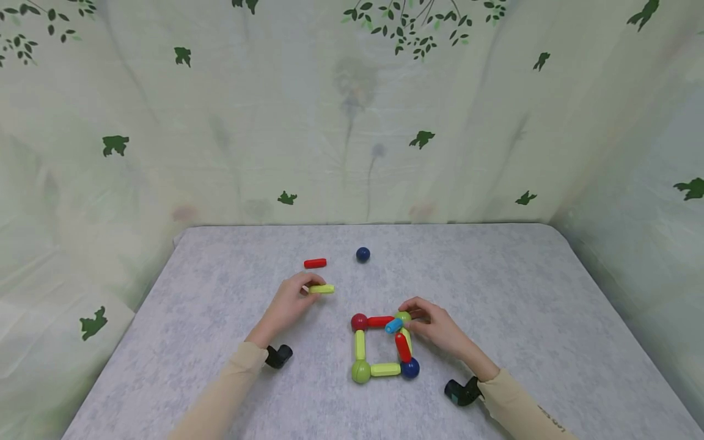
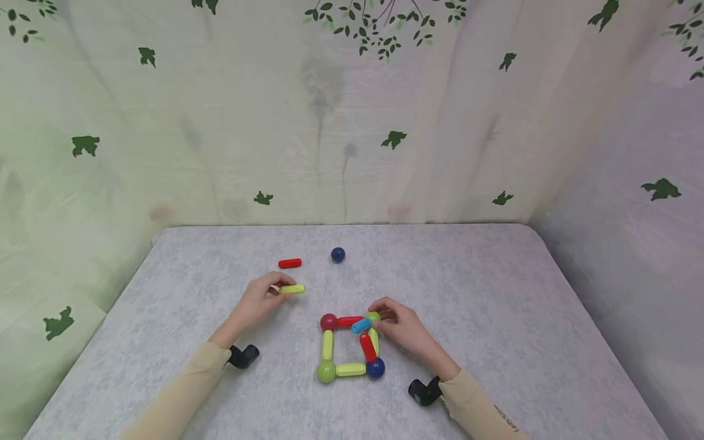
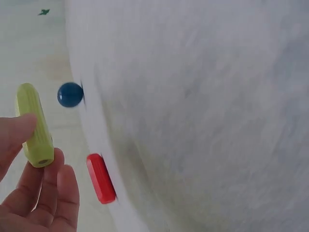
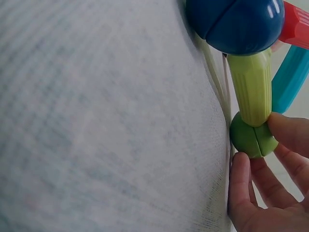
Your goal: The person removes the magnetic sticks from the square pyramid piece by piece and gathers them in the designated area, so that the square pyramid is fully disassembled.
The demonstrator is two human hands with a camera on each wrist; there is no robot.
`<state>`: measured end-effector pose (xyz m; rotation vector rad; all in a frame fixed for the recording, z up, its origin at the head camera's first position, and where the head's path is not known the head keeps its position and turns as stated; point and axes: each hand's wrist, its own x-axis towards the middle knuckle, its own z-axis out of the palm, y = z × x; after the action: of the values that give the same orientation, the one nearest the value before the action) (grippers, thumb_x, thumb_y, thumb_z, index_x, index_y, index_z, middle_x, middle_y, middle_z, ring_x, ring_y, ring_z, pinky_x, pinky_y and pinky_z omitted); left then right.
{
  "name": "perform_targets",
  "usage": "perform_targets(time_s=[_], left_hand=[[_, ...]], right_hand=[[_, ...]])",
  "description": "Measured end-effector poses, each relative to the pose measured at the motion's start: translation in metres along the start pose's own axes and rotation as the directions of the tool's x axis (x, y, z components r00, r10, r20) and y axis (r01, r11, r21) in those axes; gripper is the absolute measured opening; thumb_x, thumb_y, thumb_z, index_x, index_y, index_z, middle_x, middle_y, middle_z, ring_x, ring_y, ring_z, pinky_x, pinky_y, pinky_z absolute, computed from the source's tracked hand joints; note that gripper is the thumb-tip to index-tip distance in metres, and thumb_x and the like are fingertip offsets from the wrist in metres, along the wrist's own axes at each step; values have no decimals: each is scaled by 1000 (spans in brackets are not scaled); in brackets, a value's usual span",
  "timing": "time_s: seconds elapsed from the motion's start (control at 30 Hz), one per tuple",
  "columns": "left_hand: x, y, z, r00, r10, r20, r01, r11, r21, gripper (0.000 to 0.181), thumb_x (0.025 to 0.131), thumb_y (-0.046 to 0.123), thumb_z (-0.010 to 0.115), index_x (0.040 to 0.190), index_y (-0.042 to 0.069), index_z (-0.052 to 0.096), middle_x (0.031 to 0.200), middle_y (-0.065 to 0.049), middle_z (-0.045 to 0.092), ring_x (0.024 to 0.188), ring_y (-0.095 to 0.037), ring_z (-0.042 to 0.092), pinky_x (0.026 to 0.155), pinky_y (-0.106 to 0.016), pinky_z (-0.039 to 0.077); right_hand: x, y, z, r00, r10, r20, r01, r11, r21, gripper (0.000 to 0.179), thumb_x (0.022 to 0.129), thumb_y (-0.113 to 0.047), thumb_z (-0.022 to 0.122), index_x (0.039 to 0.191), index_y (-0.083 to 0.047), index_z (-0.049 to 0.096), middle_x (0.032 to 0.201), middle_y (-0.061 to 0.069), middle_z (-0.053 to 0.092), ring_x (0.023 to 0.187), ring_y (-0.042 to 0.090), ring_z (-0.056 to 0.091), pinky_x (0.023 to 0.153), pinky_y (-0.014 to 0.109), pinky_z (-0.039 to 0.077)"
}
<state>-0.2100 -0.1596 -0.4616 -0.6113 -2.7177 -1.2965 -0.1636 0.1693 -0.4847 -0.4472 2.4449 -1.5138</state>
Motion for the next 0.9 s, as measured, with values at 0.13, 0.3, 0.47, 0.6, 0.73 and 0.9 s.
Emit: perform_targets(time_s=[0.13,0.3,0.47,0.6,0.73,0.9], left_hand=[[9,-10,-3,999,-11,-32,12,1000,20,21,83,-5,69,102,4,66,99,-6,62,89,-23,57,77,-38,50],[17,-20,-4,997,-68,-30,69,997,39,20,84,-3,69,103,2,66,100,-9,59,92,-25,55,80,-40,49],[26,-26,-5,994,-106,-35,108,993,54,18,85,-2,68,102,2,65,102,-12,60,93,-28,55,81,-41,47],[35,-31,-6,993,-114,-40,117,989,85,17,83,-4,67,99,1,65,104,-15,61,96,-30,54,83,-42,46],[44,-33,-6,989,-140,-37,143,984,107,16,83,-5,66,97,2,65,105,-15,61,98,-31,54,87,-44,45],[52,-38,-4,982,-187,-38,190,972,140,16,84,-4,66,98,2,65,102,-15,58,96,-31,53,86,-44,44]], right_hand=[[0,0,0,1000,3,-1,-3,1000,0,22,92,-7,62,114,-11,60,113,3,60,104,24,57,88,41,48],[0,0,-1,1000,4,-3,-4,1000,5,22,91,-7,62,113,-10,60,112,3,60,103,25,57,88,41,48],[0,0,-1,1000,19,-4,-19,1000,15,22,91,-6,62,113,-11,61,113,3,60,103,24,57,88,41,47],[0,0,0,1000,19,-1,-19,1000,18,22,91,-7,62,113,-11,60,113,3,60,103,24,57,88,42,47],[0,0,0,1000,20,-4,-20,1000,17,22,91,-7,62,113,-11,61,113,3,60,104,24,57,89,43,47],[0,1,0,1000,20,-3,-20,1000,10,22,92,-8,62,113,-11,61,112,2,61,103,24,57,88,42,47]])
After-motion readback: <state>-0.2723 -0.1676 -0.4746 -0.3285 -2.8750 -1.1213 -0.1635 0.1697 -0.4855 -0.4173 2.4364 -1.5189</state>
